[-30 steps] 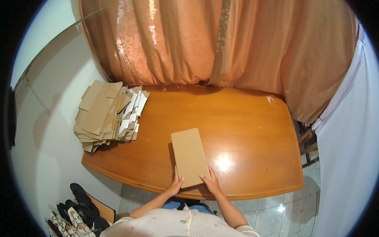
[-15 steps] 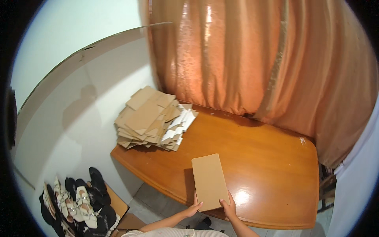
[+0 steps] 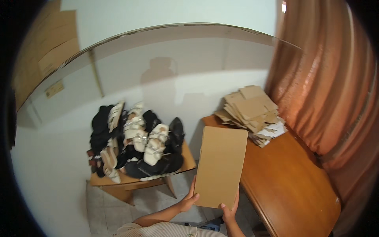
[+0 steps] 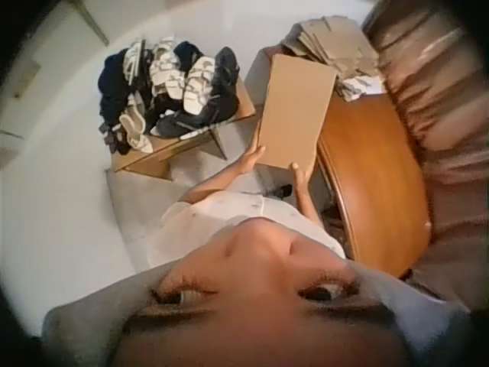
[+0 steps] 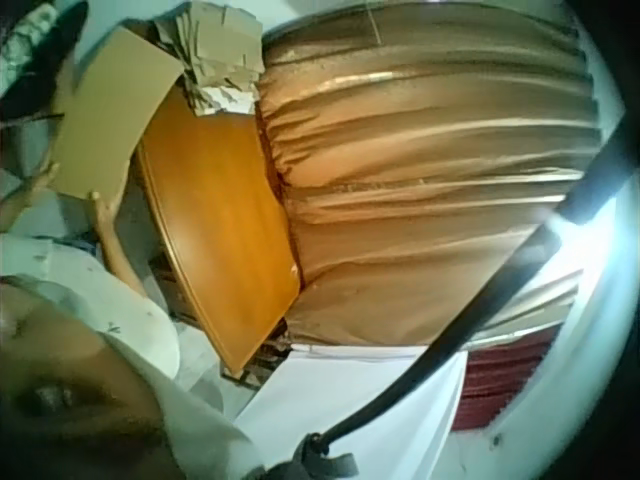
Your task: The person assembles flat cardboard pieces into small rectangular boxes on a wooden table. They fold the sides, tuck the flaps, and close the lids of the boxes. After assembling a few, they place them on a nearby shelf and continue with the remaining flat pieces.
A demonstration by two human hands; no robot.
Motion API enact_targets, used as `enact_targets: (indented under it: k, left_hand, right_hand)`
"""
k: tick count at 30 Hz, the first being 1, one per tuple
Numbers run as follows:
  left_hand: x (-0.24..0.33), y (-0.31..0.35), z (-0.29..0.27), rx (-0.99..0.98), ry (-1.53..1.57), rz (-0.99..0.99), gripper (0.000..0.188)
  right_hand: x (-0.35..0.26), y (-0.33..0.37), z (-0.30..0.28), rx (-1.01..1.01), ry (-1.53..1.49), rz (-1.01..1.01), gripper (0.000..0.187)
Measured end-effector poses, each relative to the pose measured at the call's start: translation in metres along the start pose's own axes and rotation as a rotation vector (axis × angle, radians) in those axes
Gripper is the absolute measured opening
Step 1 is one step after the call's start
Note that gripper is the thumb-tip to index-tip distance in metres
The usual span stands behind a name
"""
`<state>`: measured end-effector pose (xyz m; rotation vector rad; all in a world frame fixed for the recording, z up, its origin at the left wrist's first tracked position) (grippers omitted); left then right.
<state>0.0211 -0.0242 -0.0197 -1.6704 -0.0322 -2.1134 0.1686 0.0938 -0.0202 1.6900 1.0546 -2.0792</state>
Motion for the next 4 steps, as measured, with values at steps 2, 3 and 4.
enact_targets:
  k: [2, 3, 4]
  left_hand:
    - [0.038, 0.039, -0.026, 0.098, -0.052, 0.072, 0.079]
    - [0.056, 0.06, -0.038, 0.157, -0.081, 0.114, 0.08]
    - [0.074, 0.08, -0.05, 0.213, -0.116, 0.157, 0.08]
  right_hand:
    - [-0.017, 0.007, 0.05, -0.138, -0.055, -0.051, 0.096]
    - [-0.023, 0.01, 0.074, -0.209, -0.079, -0.071, 0.099]
    - [-0.028, 0.014, 0.098, -0.278, -0.107, -0.094, 0.101]
Point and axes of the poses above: each hand's wrist, its own y-axis away from the middle knuckle, its own z-axis out of the palm, x = y × z, the point moved 3 cm from there along -y, towards the middle knuckle, and after that the axes turned 8 degrees about y, right-handed, at the moved point
